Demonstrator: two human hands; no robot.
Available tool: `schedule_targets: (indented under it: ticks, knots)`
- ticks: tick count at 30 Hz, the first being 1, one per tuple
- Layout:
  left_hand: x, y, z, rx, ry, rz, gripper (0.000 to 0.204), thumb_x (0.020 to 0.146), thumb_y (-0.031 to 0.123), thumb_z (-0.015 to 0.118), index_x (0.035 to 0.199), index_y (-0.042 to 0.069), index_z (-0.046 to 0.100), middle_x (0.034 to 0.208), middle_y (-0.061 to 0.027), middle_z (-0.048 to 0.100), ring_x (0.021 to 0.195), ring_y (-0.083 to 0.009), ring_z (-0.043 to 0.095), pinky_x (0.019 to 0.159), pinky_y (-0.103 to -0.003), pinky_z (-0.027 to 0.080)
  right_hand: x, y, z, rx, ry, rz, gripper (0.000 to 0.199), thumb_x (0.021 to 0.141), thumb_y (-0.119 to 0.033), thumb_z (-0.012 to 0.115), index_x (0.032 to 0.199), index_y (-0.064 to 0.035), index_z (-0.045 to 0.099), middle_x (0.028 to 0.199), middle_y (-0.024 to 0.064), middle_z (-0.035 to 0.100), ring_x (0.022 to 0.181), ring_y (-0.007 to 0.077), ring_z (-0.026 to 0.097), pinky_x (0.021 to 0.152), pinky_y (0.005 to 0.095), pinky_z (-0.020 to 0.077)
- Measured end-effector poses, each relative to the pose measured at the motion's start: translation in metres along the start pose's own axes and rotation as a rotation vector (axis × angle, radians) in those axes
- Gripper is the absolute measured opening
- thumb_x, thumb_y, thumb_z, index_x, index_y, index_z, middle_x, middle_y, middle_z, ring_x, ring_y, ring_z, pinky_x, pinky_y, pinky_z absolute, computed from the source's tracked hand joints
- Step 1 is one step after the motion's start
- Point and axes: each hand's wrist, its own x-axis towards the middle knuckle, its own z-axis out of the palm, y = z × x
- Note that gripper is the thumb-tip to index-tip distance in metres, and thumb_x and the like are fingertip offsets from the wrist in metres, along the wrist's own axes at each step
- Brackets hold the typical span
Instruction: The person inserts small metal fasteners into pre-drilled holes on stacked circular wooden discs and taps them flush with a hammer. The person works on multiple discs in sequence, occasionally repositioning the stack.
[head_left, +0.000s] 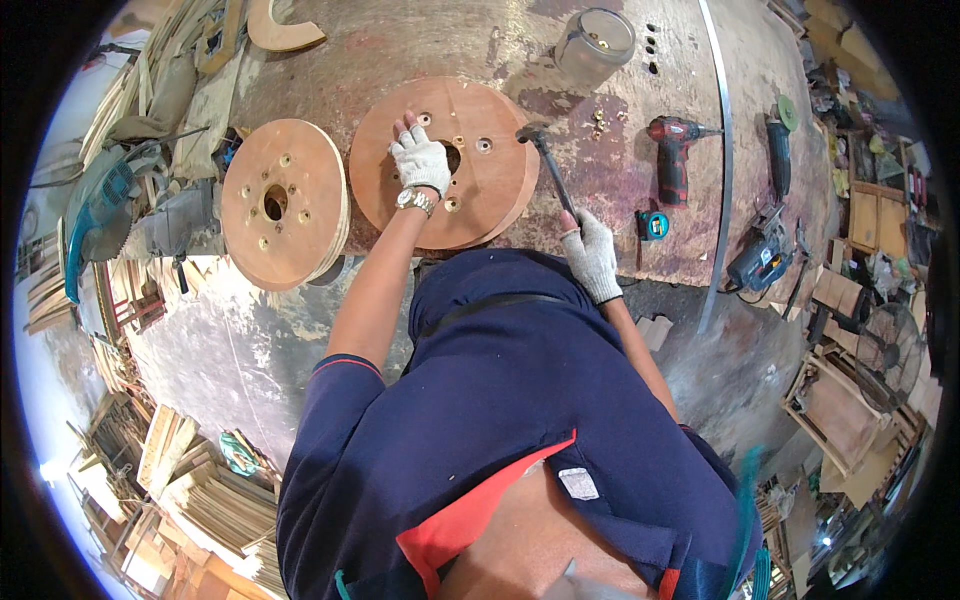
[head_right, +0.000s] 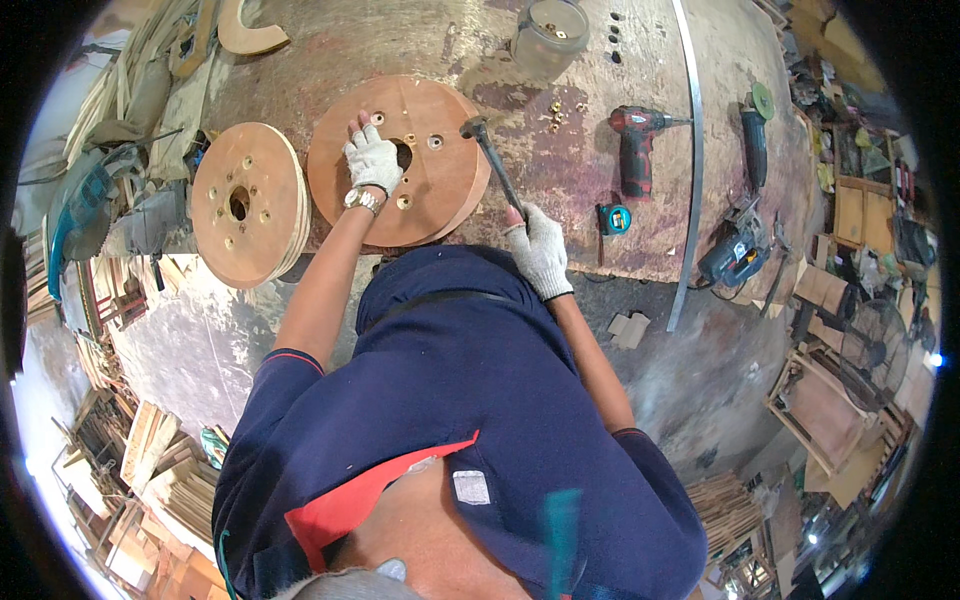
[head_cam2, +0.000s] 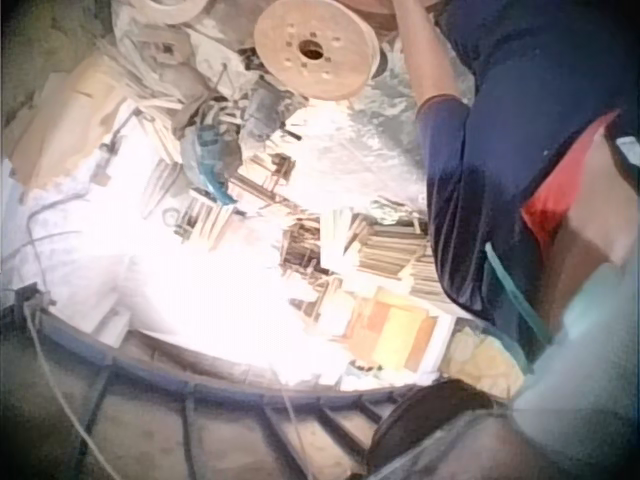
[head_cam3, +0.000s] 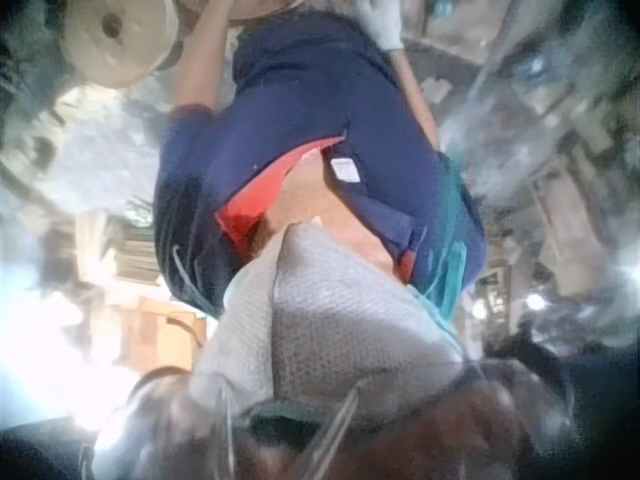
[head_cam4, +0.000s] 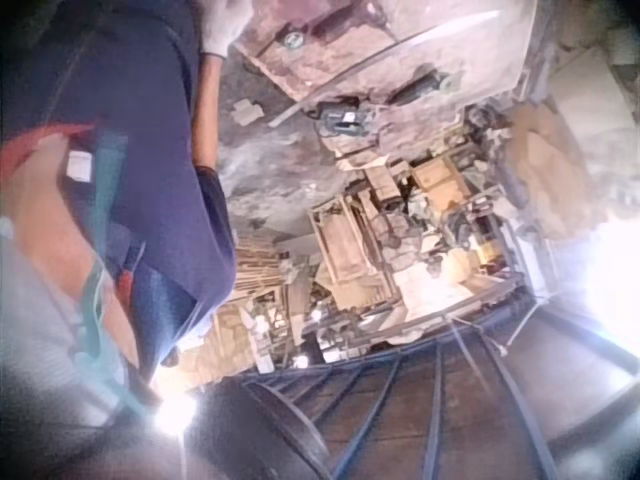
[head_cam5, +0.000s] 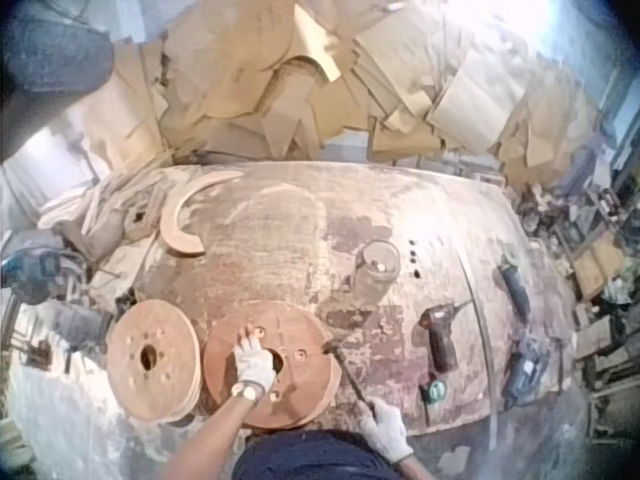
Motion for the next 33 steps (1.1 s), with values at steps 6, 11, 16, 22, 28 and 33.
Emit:
schedule_targets:
  ticks: [6, 11, 16, 22, 28, 33]
  knots:
    - [0.001, -0.008, 0.007, -0.04, 0.026, 0.007, 0.049, 0.079, 0.029, 0.076, 0.122, 0.005, 0.072, 0.167, -0.0259, 0.017, 0.151, -0.0486, 0.023, 0.116, -0.058, 0.032, -0.001, 0.001, 0.004, 0.044, 0.003, 0.0, 0.045, 0.101, -0.043, 0.056, 0.106, -0.0003, 0.069, 0.072, 0.0208, 0.065, 0.068, 0.0351, 0.068, 0.064, 0.0436, 0.0494]
    - [-0.011, -0.023, -0.01, -0.143, 0.019, 0.11, 0.037, 0.077, 0.026, 0.077, 0.11, 0.011, 0.076, 0.166, -0.0234, 0.023, 0.15, -0.0461, 0.027, 0.116, -0.056, 0.033, -0.001, -0.004, 0.0, 0.01, -0.001, 0.011, 0.046, 0.101, -0.044, 0.057, 0.106, 0.0004, 0.068, 0.072, 0.0209, 0.065, 0.067, 0.0342, 0.068, 0.064, 0.0426, 0.0496]
    - [-0.013, -0.044, -0.005, -0.352, 0.061, 0.161, 0.026, 0.074, 0.019, 0.079, 0.1, 0.019, 0.078, 0.165, -0.0182, 0.028, 0.149, -0.0395, 0.031, 0.118, -0.049, 0.036, 0.001, -0.001, 0.001, -0.008, -0.01, -0.002, 0.046, 0.101, -0.044, 0.056, 0.106, 0.0002, 0.068, 0.073, 0.0216, 0.065, 0.069, 0.0354, 0.068, 0.065, 0.0436, 0.0497]
    - [-0.02, -0.029, -0.025, -0.171, 0.006, 0.172, 0.027, 0.079, 0.022, 0.077, 0.105, 0.016, 0.078, 0.163, -0.0179, 0.033, 0.146, -0.0447, 0.035, 0.115, -0.054, 0.037, 0.003, -0.001, 0.003, -0.014, -0.042, 0.033, 0.046, 0.101, -0.044, 0.055, 0.106, -0.0004, 0.068, 0.073, 0.0225, 0.065, 0.071, 0.0382, 0.068, 0.066, 0.0452, 0.0494]
    - [0.001, -0.001, 0.002, 0.123, 0.024, 0.072, 0.04, 0.089, 0.027, 0.065, 0.123, 0.006, 0.073, 0.165, -0.0192, 0.03, 0.147, -0.0459, 0.032, 0.104, -0.058, 0.042, 0.007, 0.002, 0.003, -0.037, -0.085, 0.012, 0.045, 0.101, -0.044, 0.055, 0.105, -0.0007, 0.068, 0.072, 0.022, 0.064, 0.069, 0.0366, 0.067, 0.065, 0.0444, 0.0486]
    - [0.01, -0.001, 0.022, 0.213, 0.14, 0.077, 0.052, 0.085, 0.028, 0.068, 0.128, 0.0, 0.068, 0.165, -0.0215, 0.029, 0.148, -0.0458, 0.03, 0.103, -0.057, 0.042, 0.004, 0.0, 0.003, 0.014, -0.042, 0.008, 0.045, 0.101, -0.044, 0.055, 0.104, -0.0008, 0.067, 0.071, 0.0216, 0.064, 0.068, 0.0363, 0.066, 0.064, 0.0439, 0.0484]
